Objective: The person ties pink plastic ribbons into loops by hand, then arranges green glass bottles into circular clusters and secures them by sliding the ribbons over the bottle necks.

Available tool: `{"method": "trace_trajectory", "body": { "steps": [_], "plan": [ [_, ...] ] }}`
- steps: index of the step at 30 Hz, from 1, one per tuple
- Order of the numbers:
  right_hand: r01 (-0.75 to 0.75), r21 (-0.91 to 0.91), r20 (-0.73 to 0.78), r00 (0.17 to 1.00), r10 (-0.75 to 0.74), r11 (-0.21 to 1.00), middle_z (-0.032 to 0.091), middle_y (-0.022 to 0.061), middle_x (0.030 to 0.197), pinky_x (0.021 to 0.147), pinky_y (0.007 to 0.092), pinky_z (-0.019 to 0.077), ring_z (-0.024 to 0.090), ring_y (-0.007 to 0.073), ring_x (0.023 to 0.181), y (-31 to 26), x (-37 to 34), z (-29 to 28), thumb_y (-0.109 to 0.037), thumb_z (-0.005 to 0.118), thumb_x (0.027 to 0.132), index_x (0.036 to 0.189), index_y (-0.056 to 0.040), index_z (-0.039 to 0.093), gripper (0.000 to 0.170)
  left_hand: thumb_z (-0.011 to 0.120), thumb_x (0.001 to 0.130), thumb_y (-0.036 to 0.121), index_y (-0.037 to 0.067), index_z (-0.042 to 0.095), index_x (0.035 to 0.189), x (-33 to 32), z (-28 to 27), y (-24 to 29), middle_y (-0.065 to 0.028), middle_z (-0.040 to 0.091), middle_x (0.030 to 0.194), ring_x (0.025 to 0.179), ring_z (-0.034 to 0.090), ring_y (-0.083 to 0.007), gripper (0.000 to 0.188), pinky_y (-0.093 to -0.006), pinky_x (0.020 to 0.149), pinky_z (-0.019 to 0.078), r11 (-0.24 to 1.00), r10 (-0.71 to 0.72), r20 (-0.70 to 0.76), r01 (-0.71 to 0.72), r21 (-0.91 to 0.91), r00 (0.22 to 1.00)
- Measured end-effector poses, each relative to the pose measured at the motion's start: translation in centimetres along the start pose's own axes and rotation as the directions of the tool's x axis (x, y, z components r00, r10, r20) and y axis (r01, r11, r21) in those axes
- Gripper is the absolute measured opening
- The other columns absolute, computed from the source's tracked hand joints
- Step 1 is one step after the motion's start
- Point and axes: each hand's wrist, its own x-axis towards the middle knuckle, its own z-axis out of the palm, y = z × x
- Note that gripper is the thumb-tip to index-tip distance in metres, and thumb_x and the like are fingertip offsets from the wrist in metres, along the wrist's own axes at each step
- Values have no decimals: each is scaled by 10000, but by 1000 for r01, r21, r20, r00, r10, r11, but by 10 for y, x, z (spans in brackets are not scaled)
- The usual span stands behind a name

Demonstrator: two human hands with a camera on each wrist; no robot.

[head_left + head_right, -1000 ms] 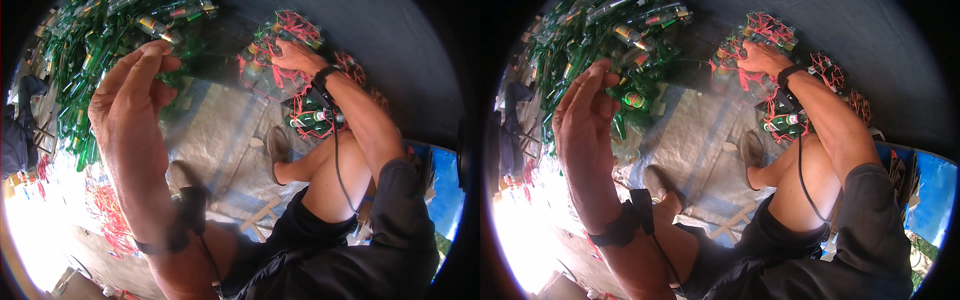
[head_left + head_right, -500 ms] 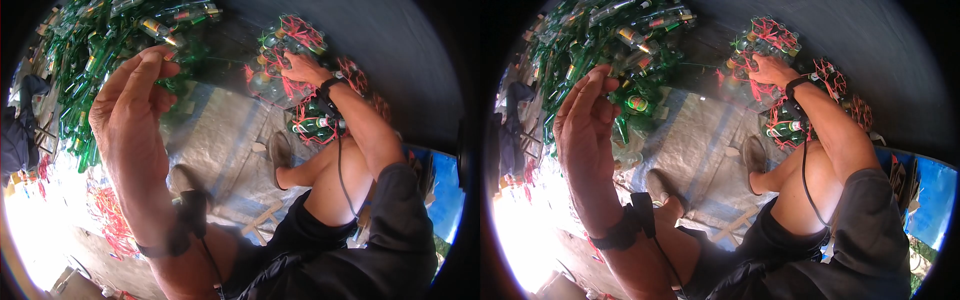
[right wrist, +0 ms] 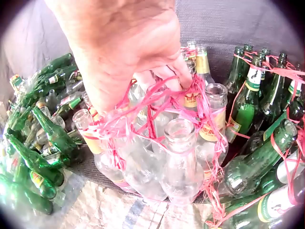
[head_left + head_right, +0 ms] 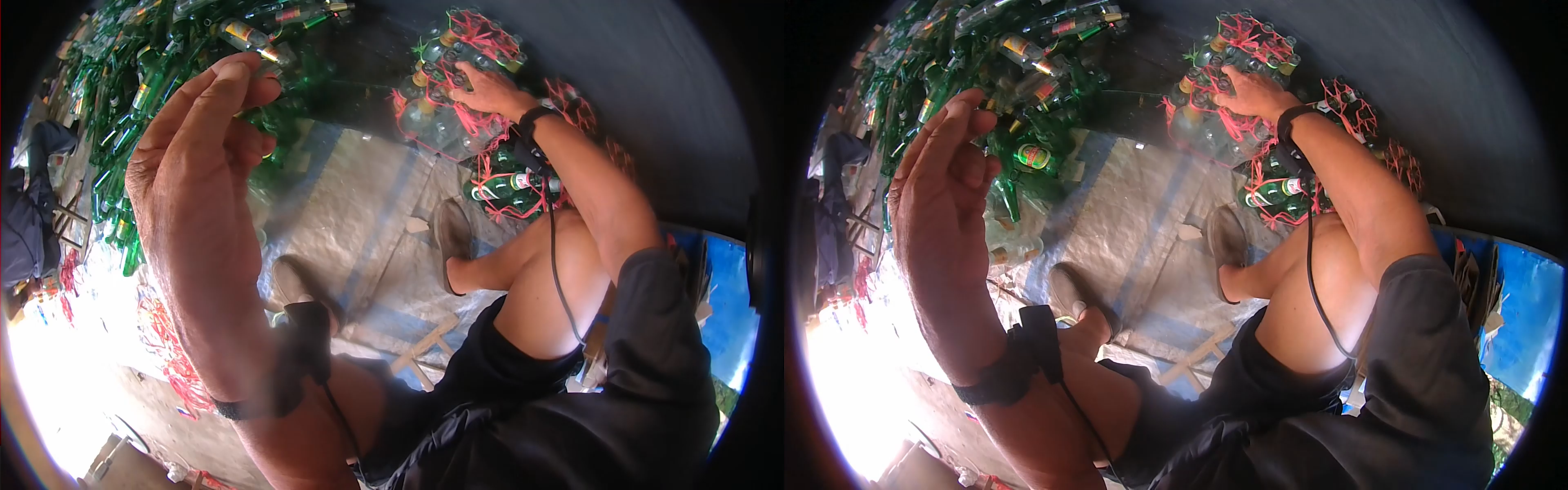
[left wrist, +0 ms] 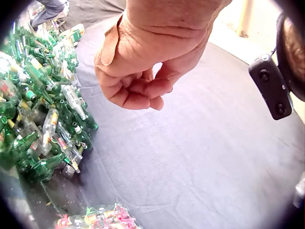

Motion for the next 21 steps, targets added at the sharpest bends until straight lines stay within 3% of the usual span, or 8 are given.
{"method": "trace_trajectory", "body": {
  "steps": [4,7,9,10,12,15,19,21],
  "plan": [
    [60,35,-17,998,-59,998,655,264,1331,1067,505,481,612,429,1263,4,-7,-7,-549,651,899,1571,-129,390,834,691,1007,194,16,740,1193,-7,0,-1,-19,747,948,661,512,-36,263,-244,707,471,1000,9,21,-9,1,1000],
    [74,42,-104,992,-69,996,702,242,1225,1004,484,508,656,416,1177,3,-13,-18,-503,668,914,1516,-118,450,747,692,1007,198,19,738,1201,-18,3,4,-16,750,949,661,525,-30,268,-233,708,477,999,33,30,-34,15,999],
    [40,144,-134,991,-21,989,705,237,1205,980,478,515,667,398,1143,2,-19,-27,-361,637,937,1451,-101,521,587,688,1009,182,16,733,1209,-26,7,8,-18,751,947,656,533,-27,264,-223,706,484,1000,-6,-11,7,25,1000],
    [41,143,-143,990,-21,989,705,237,1205,980,478,515,667,398,1143,11,-13,-23,-361,637,937,1451,-101,521,587,688,1009,182,16,733,1209,-29,7,8,-18,751,947,656,533,-27,264,-223,706,484,1000,2,-8,-2,24,1000],
    [174,108,-345,930,-127,979,706,232,1184,950,470,526,671,394,1113,22,-6,-17,-215,586,925,1344,-76,605,442,685,1010,168,12,731,1209,-35,7,8,-25,754,946,651,542,-24,257,-217,705,489,1000,16,0,-16,-18,1000],
    [174,106,-455,884,-108,979,722,216,1114,901,474,543,681,402,1051,25,-16,-18,-141,544,900,1218,-50,674,356,682,1011,157,5,729,1209,-51,11,11,-36,758,948,644,546,-29,253,-221,697,492,1000,26,-25,-26,-13,999],
    [216,77,-524,839,-145,973,738,197,1026,855,491,554,692,412,989,12,-33,-31,-143,541,898,1144,-67,711,308,684,1009,157,0,729,1203,-68,13,15,-44,761,951,641,552,-35,253,-227,684,495,996,74,-7,-74,-40,997],
    [230,76,-395,900,-183,970,743,191,977,820,496,559,705,403,947,-22,-63,-57,-147,547,892,1099,-86,725,280,709,975,108,-2,763,1110,-75,16,16,-68,764,957,731,633,-78,182,-203,659,509,992,78,-62,-83,-94,995]
  ]
}}
